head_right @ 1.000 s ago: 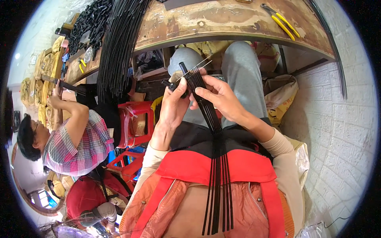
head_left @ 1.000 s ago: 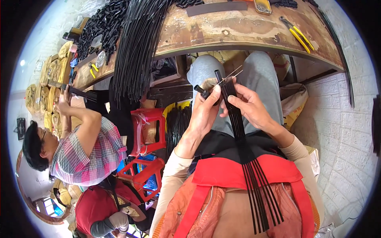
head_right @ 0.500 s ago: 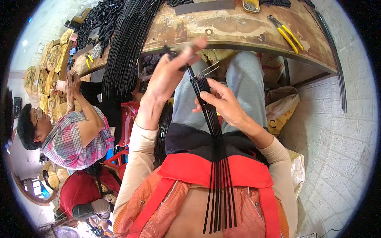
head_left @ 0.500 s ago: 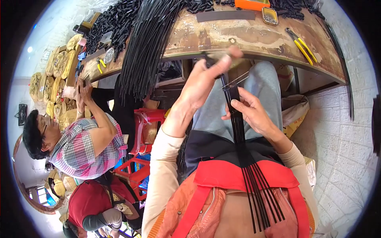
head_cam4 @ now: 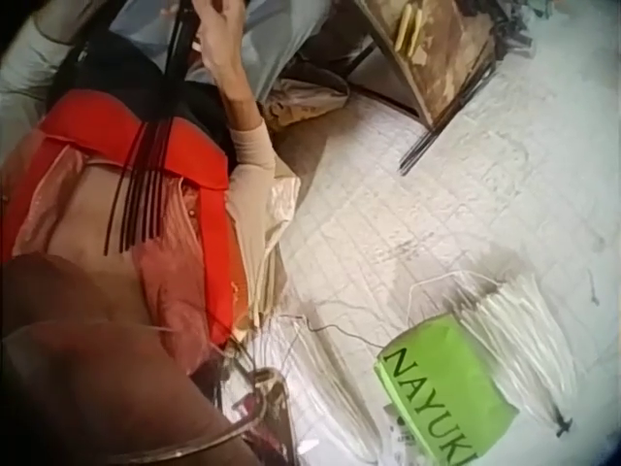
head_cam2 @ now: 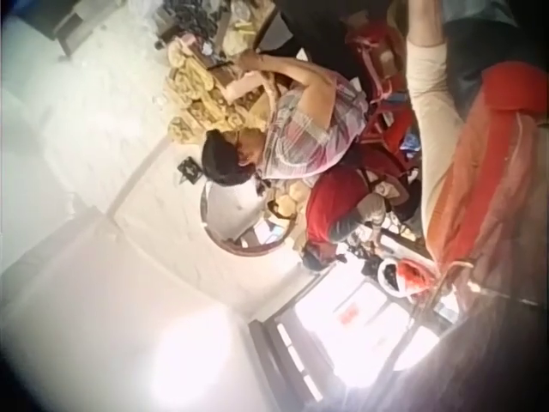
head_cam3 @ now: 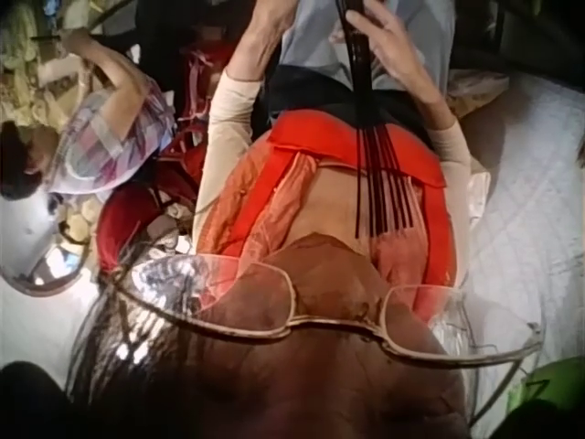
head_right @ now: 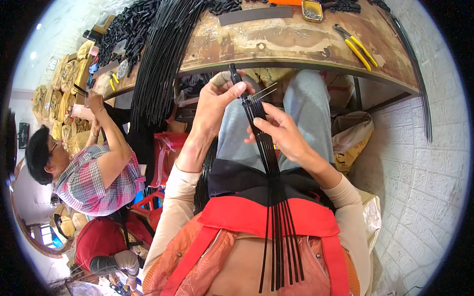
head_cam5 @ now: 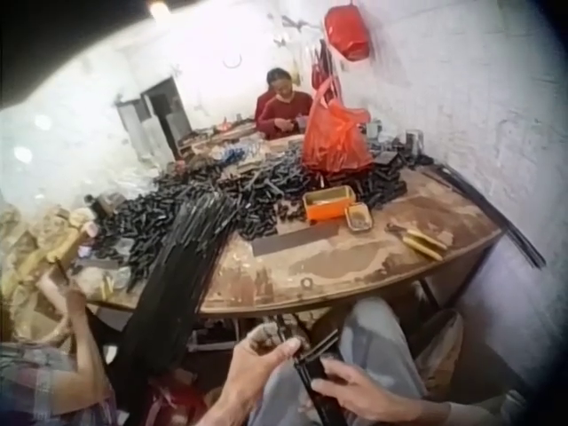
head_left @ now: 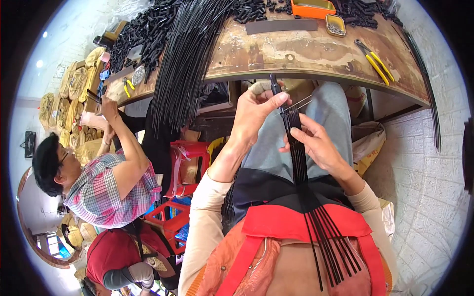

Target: Assembling and securing bundles of black electrical wires using pliers.

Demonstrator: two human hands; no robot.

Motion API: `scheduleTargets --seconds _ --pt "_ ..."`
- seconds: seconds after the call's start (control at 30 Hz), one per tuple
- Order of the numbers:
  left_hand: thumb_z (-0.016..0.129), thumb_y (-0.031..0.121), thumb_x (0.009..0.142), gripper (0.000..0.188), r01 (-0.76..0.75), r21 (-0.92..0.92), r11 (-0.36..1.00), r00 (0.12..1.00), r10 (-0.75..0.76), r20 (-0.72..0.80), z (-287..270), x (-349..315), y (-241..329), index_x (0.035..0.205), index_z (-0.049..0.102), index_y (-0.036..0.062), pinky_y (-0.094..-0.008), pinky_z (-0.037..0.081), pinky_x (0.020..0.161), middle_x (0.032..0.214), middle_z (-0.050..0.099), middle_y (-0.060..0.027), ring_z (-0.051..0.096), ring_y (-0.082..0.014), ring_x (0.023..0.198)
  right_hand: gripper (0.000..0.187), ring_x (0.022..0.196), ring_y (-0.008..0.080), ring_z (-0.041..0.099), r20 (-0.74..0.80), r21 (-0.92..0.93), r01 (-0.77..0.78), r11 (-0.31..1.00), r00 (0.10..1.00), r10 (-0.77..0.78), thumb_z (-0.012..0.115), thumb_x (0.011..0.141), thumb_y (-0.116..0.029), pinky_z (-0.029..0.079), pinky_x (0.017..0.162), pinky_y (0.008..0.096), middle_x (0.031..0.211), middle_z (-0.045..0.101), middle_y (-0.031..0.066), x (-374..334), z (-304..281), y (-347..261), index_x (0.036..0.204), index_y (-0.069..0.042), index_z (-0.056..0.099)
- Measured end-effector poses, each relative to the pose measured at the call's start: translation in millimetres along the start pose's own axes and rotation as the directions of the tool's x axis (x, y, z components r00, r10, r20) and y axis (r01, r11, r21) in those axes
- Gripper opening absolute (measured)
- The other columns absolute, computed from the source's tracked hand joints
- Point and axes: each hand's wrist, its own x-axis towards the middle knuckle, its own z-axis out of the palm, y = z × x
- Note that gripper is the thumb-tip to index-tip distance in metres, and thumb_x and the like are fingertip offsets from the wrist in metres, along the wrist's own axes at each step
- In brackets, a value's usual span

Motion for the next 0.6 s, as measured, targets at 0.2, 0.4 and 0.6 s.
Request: scheduleTargets --seconds 0.2,0.4,0.6 --pt "0.063 0.018 0.091 0.04 0.121 -0.354 0.927 0.99 -0.086 0.113 2 -19 6 0.126 0.052 0.0034 -0.0341 0.049 0.089 0.1 0.066 -0.0105 0.064 -0.0208 0.095 0.03 0.081 0.0145 0.059 0.015 -0.049 0.029 0.998 0.999 -0.029 0.051 0.097 -0.013 0.055 0.082 0.0405 0.09 0.058 0.0072 -10 7 1 0.125 -0.002 0.047" --pt "0.075 0.013 0.081 0.019 -0.042 -0.127 0.991 0.998 0.037 -0.042 9 -13 -3 0.093 0.062 0.0072 -0.0246 0.046 0.076 0.083 0.066 -0.0013 0.06 -0.0085 0.077 0.033 0.081 0.0146 0.059 0.007 -0.057 0.033 0.998 0.999 -0.033 0.05 0.097 -0.013 0.055 0.082 0.0406 0.09 0.058 0.0077 -17 3 1 0.128 -0.002 0.045" --pt "0.073 0.011 0.082 0.026 0.028 -0.157 0.987 0.997 -0.04 -0.073 15 -25 -8 0.105 0.061 0.0065 -0.0257 0.049 0.077 0.089 0.068 -0.0031 0.062 -0.01 0.082 0.034 0.081 0.0145 0.059 0.019 -0.048 0.026 0.999 1.0 -0.025 0.051 0.097 -0.014 0.055 0.083 0.0411 0.09 0.058 0.0075 -25 -2 -2 0.129 -0.002 0.045"
